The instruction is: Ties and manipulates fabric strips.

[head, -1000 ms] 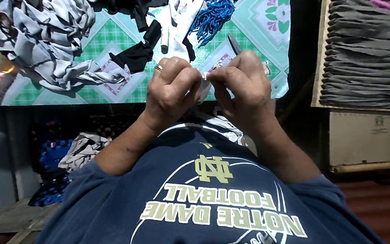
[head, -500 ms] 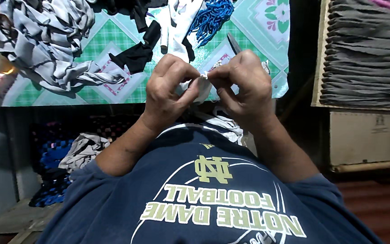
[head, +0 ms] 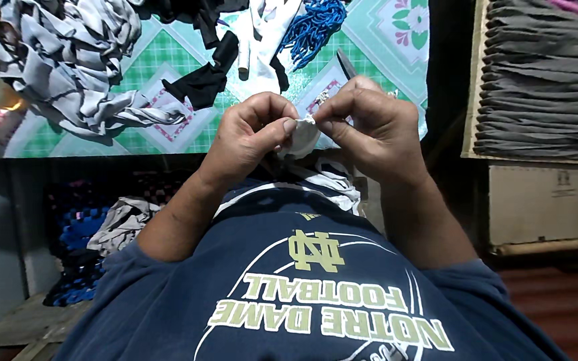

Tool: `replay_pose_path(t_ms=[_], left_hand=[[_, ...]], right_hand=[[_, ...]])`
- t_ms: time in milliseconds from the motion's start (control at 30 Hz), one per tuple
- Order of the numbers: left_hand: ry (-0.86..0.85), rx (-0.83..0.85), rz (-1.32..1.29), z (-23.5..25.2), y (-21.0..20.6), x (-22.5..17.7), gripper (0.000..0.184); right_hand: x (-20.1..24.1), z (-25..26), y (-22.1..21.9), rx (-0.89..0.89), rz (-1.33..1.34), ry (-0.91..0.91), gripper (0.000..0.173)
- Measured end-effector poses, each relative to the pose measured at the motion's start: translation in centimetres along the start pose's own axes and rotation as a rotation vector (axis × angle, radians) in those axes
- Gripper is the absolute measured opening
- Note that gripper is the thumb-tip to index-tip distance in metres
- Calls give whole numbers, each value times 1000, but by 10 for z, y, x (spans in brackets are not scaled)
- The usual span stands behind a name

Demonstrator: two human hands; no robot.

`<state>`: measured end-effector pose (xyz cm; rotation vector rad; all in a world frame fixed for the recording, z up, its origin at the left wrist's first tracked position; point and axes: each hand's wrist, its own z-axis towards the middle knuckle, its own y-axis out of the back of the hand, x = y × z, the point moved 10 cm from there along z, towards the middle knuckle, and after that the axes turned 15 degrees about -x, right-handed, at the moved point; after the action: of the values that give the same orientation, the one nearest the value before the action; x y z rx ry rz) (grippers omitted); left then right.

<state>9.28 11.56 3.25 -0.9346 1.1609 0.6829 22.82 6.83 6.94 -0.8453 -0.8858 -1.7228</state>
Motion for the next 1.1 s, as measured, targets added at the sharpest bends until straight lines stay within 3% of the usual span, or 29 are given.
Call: replay_pose_path(t_ms=[100,633,967,1100], left_hand=[[86,50,-114,-2,-3,5,9],[138,90,-200,-2,-9,9,10],[-40,-87,-49,4,-1,10,11],[-117,-127,1,3,2,7,9]], right_hand=[[-4,-1,0,13,88,-54,11],[-7,-2,-2,54,167,-83,11],[-7,-1,-9,-126,58,-97,17],[3,-3,-17,-103,24,80,17]])
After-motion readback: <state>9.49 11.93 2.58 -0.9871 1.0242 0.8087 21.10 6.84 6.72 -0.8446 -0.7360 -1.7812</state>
